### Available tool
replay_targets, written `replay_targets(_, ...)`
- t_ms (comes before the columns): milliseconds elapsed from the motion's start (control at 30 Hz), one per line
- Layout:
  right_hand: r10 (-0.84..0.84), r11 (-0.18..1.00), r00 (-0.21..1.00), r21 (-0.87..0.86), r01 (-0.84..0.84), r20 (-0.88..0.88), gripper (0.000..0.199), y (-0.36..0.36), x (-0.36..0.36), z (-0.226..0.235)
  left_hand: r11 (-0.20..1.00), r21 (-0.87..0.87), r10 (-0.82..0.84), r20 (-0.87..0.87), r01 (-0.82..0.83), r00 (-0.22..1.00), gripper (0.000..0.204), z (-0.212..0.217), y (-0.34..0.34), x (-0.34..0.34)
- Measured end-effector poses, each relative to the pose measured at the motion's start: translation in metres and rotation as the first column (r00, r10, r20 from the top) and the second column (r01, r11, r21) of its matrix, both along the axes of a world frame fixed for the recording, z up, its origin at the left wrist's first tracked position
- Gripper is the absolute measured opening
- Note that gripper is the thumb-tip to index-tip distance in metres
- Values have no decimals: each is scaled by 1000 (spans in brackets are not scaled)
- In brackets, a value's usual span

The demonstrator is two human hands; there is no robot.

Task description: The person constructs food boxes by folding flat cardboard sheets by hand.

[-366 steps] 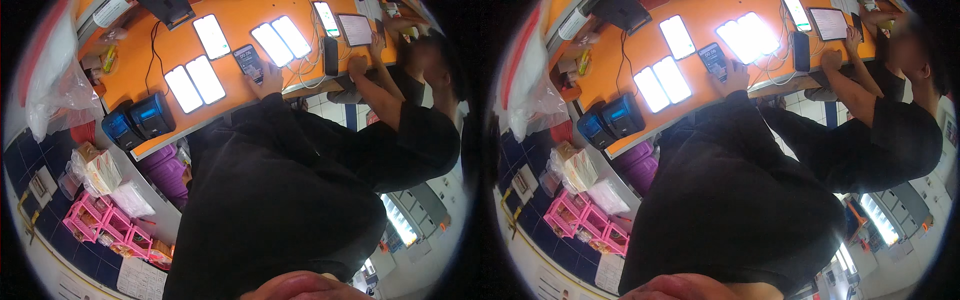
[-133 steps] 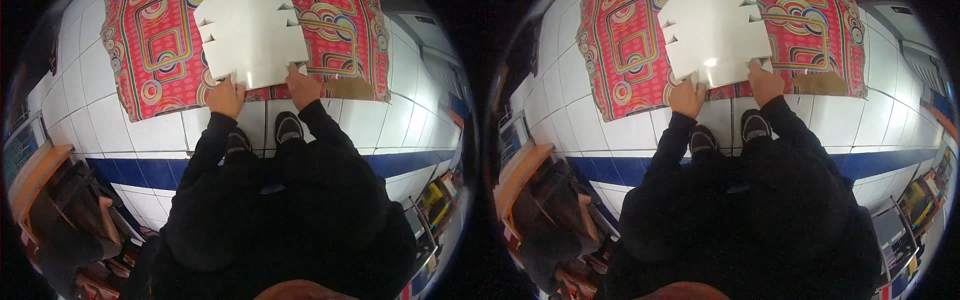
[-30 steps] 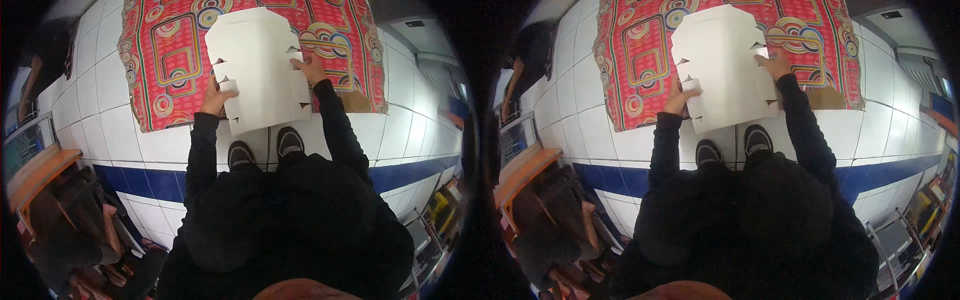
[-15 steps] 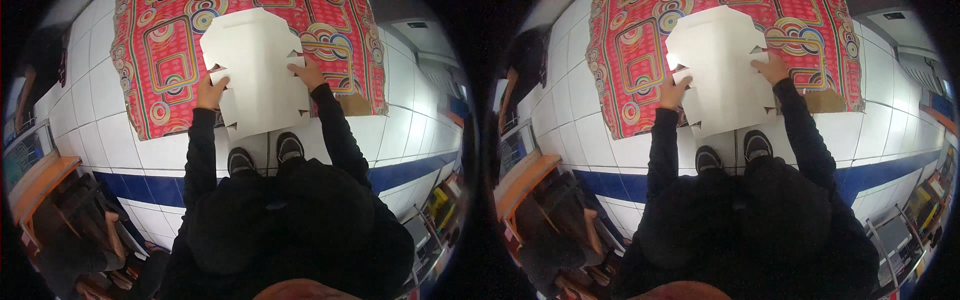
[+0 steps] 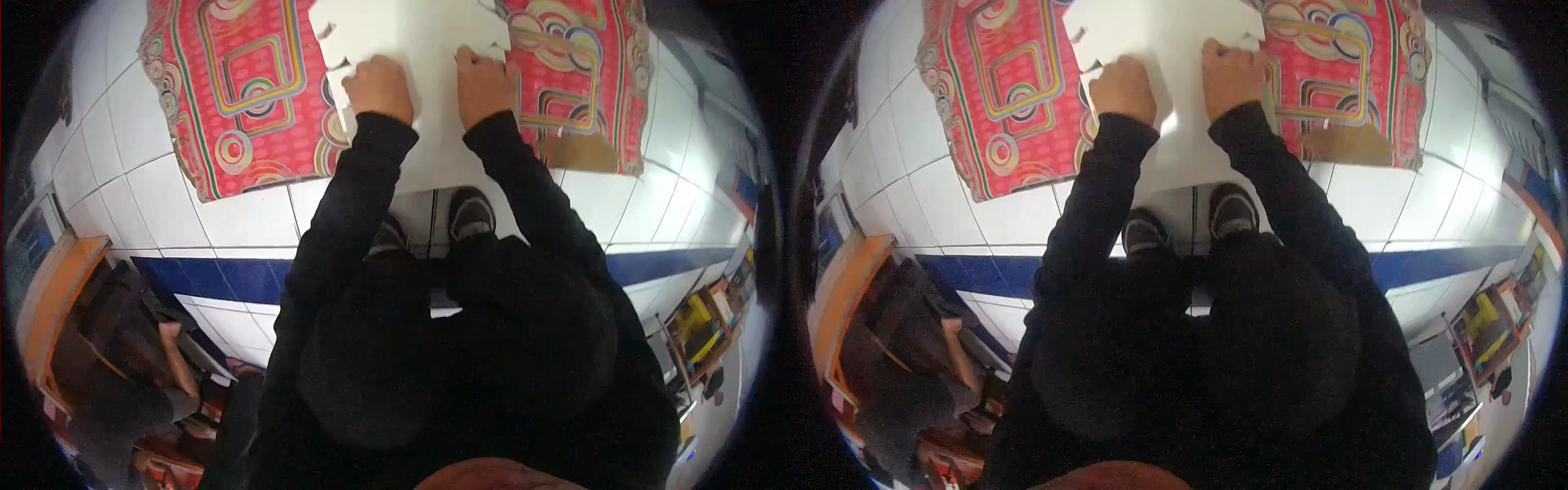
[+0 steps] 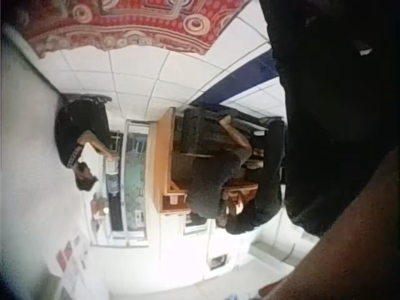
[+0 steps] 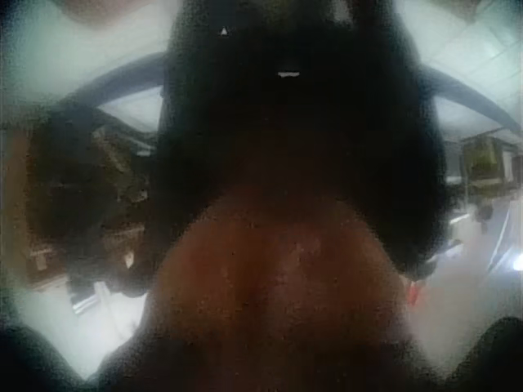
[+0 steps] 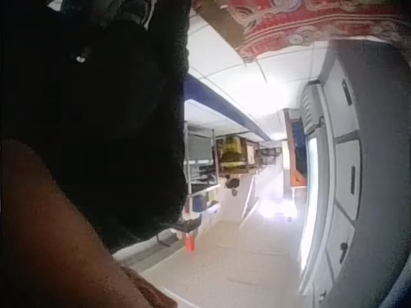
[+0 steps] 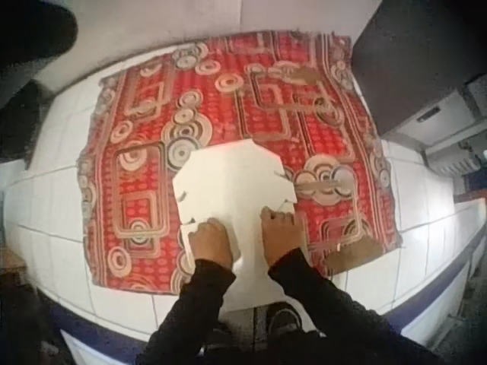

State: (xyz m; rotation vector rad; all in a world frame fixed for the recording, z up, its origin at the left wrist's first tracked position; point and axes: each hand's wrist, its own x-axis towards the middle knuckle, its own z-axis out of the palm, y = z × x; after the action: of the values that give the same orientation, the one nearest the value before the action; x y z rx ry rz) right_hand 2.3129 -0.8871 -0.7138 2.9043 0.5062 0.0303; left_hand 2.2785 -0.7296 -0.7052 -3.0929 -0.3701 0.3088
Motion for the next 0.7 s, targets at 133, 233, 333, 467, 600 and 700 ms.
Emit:
replay_targets(133, -119, 987, 989, 100, 127, -83, 45, -25, 13, 32, 826, -562, 144, 253, 24, 957, 21, 17, 35, -28)
replay_targets(233, -104, 966, 978, 254, 55, 181, 71, -31, 37, 69, 568, -822, 261, 232, 45, 937, 24, 33, 46, -54)
replay_targets(333, 398, 800, 827, 291, -525, 396, 62, 5, 95, 104, 384, -921, 340, 212, 70, 916, 25, 40, 47, -53)
replay_targets(467, 555, 822, 768, 355, -446, -321, 93, 37, 133, 107, 666, -740, 317, 395, 95, 862, 30, 36, 41, -50)
replay_targets(600, 635, 706, 772, 404, -581, 1, 64, 36, 102, 89, 990, -83, -28, 691, 118, 722, 46, 47, 6, -68)
replay_targets(700, 552, 738, 819, 365, -568, 158, 35, 41, 62, 103, 876, -223, -229, 590, 428, 775, 46, 21, -8, -62)
